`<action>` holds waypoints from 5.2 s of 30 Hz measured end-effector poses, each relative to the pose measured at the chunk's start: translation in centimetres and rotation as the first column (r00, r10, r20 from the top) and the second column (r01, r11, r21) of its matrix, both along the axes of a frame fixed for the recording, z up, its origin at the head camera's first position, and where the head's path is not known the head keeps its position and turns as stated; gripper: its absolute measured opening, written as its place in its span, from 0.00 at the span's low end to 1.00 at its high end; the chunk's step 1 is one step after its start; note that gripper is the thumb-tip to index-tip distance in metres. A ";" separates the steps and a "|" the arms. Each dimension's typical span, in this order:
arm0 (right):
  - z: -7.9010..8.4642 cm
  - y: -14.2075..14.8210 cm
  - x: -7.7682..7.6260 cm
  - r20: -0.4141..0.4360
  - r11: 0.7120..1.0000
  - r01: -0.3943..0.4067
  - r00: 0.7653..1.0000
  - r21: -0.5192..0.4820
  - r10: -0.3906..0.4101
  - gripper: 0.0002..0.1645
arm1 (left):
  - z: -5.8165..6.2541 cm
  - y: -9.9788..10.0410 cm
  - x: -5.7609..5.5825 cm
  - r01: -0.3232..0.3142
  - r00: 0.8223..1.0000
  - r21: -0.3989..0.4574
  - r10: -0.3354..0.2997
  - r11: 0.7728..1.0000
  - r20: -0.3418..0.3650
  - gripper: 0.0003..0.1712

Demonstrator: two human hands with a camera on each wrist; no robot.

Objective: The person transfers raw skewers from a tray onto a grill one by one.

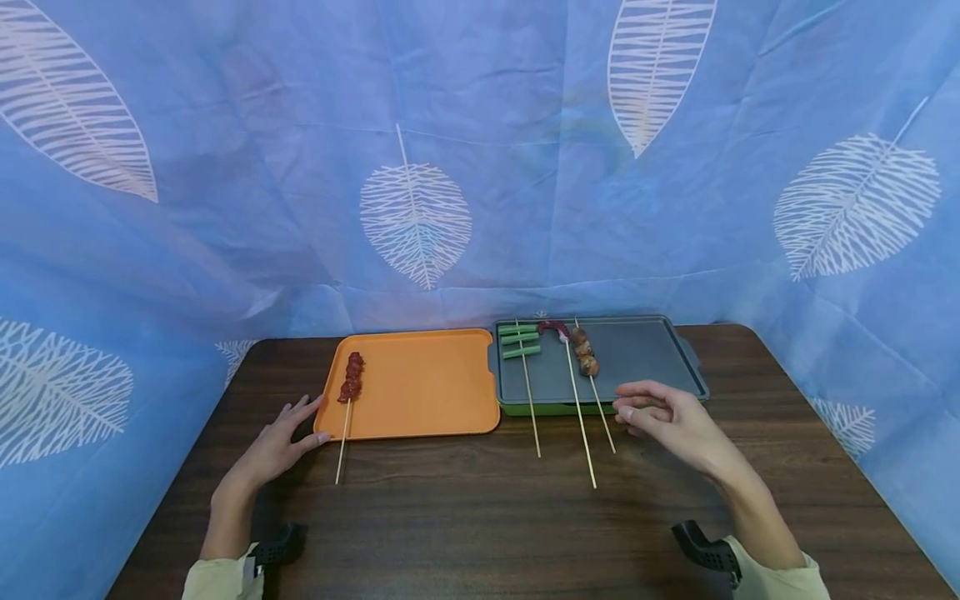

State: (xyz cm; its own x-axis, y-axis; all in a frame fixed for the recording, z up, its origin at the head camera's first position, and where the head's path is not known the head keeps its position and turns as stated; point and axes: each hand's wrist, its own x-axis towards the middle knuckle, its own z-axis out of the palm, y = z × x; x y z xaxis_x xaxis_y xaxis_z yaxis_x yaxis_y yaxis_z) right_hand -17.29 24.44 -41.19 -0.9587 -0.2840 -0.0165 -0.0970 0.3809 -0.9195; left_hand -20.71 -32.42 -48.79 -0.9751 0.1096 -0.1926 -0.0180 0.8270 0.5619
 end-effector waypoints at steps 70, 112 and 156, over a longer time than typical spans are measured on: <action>-5.8 -28.0 1.3 0.365 0.872 -0.069 0.890 -0.485 0.273 0.31 | 0.0 0.1 -0.2 0.008 1.000 -0.022 -0.008 1.000 -0.008 0.45; -8.2 -34.8 -1.5 0.557 0.687 0.171 0.734 -0.706 0.390 0.26 | 0.1 -0.1 0.0 0.003 0.999 0.000 -0.003 1.000 -0.034 0.44; -7.3 -35.1 -3.3 0.542 0.813 0.053 0.771 -0.579 0.335 0.26 | 0.0 -0.1 -0.1 -0.009 1.000 -0.008 0.008 1.000 -0.024 0.44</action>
State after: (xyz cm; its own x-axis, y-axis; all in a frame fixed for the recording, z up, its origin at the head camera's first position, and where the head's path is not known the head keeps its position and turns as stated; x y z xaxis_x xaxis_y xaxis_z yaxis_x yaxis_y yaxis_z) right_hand -20.57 -10.68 -48.49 -0.7434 -0.5603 -0.3653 0.5297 -0.1596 -0.8330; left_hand -20.83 -32.55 -48.80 -0.9804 0.0999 -0.1695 -0.0114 0.8312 0.5558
